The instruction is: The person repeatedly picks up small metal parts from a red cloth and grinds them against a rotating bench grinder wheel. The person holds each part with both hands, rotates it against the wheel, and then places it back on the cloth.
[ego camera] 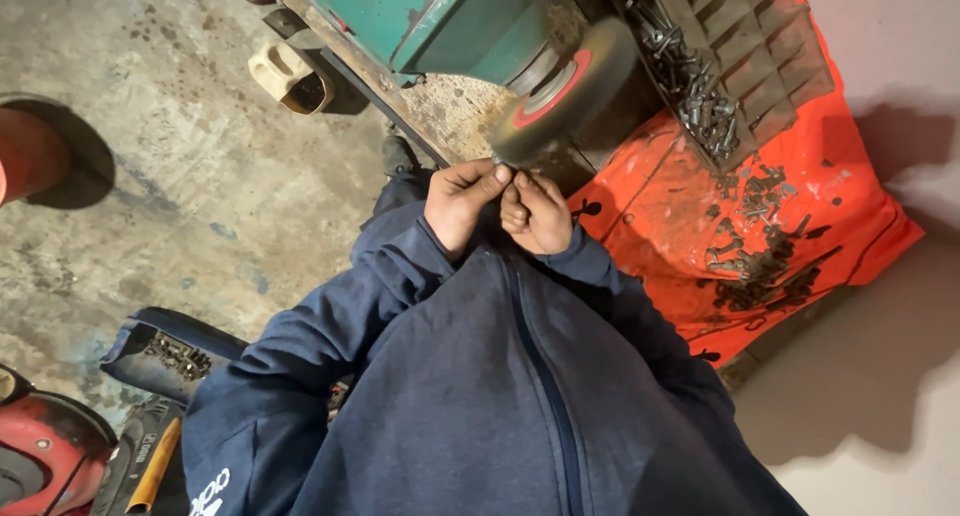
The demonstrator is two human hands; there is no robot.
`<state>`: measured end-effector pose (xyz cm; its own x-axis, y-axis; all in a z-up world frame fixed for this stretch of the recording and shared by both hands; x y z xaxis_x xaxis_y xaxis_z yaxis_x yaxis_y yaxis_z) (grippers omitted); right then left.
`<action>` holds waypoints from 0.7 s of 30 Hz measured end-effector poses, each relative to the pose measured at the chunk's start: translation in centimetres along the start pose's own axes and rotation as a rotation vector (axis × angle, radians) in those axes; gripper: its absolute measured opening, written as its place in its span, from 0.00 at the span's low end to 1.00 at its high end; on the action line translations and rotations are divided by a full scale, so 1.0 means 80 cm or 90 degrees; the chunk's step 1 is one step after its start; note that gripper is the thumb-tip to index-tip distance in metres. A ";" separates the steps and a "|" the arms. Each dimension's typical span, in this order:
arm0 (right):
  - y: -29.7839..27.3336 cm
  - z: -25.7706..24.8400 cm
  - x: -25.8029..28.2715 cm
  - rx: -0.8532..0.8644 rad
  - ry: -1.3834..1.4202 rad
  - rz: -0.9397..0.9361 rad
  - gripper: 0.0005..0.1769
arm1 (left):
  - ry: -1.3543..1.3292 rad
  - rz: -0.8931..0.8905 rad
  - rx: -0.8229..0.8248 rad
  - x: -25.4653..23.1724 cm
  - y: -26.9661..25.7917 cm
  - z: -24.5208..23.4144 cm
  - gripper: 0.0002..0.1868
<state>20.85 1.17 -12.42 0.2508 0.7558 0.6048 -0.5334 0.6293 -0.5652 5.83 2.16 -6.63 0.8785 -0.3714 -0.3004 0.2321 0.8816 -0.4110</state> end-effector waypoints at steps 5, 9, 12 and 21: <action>0.001 -0.008 -0.018 0.104 0.131 0.070 0.18 | 0.077 0.029 -0.029 0.003 -0.001 -0.010 0.10; 0.010 -0.020 -0.035 0.222 0.216 0.097 0.19 | 0.028 -0.022 -0.067 -0.008 -0.001 0.006 0.10; 0.015 -0.021 -0.033 0.138 0.153 0.106 0.19 | 0.016 0.011 -0.077 0.002 0.006 -0.013 0.08; -0.026 0.068 0.080 -0.243 -0.797 -0.341 0.17 | 0.086 0.067 -0.072 0.003 0.011 -0.018 0.08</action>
Point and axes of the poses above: each hand's wrist, its own y-axis towards the middle knuckle, its own z-axis out of the palm, x = y × z, the point moved 6 cm from there along y, towards the middle knuckle, and after that the axes turned 11 degrees about -y, right-handed, at the moved point
